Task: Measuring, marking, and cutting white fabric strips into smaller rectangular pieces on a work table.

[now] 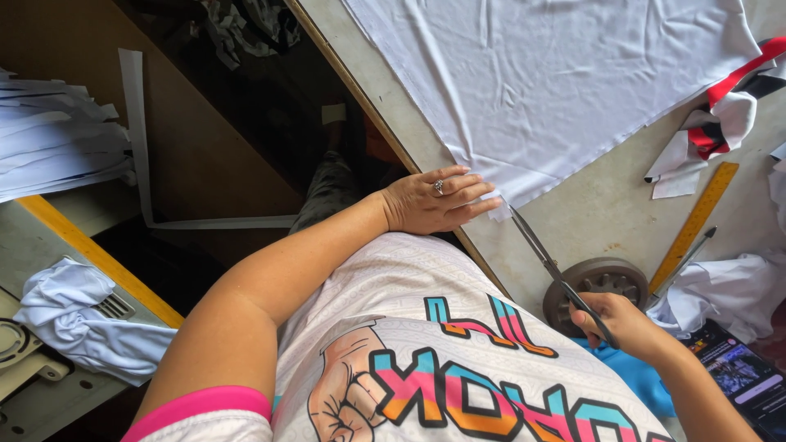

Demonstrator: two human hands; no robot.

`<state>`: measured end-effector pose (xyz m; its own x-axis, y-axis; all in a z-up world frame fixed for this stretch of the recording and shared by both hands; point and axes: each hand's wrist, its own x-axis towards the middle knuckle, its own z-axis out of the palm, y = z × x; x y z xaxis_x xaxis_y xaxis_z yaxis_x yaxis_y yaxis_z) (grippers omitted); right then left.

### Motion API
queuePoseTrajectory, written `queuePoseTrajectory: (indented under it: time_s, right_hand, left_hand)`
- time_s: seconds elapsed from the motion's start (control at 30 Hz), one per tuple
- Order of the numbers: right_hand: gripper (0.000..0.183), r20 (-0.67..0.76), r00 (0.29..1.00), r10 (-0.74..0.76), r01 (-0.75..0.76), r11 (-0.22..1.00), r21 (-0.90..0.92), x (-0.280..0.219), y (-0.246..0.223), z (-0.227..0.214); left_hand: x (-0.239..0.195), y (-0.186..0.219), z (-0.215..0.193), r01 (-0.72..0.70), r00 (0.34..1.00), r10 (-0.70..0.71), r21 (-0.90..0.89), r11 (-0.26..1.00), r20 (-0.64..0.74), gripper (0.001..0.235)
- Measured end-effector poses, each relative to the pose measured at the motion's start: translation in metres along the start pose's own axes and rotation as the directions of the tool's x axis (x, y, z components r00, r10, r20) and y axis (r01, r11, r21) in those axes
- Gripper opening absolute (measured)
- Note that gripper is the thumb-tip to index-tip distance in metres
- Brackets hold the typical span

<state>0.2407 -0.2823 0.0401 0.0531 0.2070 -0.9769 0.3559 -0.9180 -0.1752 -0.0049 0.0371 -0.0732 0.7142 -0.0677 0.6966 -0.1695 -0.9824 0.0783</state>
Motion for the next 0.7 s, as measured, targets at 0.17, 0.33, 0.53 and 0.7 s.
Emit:
queuePoseTrajectory:
  time_s: [0.17,0.33,0.53,0.7]
  right_hand:
    - [0.038,0.016,1.000,-0.018,0.018,1.000,-0.007,0.007,-0.021,-0.001]
    - [0.050,-0.030,1.000,0.009,-0.011,0.996,-0.088,0.010,-0.054,0.002]
    - [0.046,-0.025,0.999,-0.036,0.036,0.999,-0.028,0.015,-0.053,0.005]
    - [0.063,-0.138,0.982,-0.133,0.137,0.990,0.020,0.017,-0.054,0.011]
  left_hand:
    - [-0.003,-0.002,0.004,-0.059,0.998,0.060,-0.050,0.997,0.011,0.034]
    - [-0.005,-0.003,0.004,-0.083,0.997,0.083,-0.079,0.993,-0.002,0.034]
    - [-0.008,-0.004,0.007,-0.091,0.996,0.089,-0.108,0.990,-0.025,0.032]
    - [-0.025,0.015,0.027,0.006,0.999,0.001,-0.142,0.990,0.045,0.024]
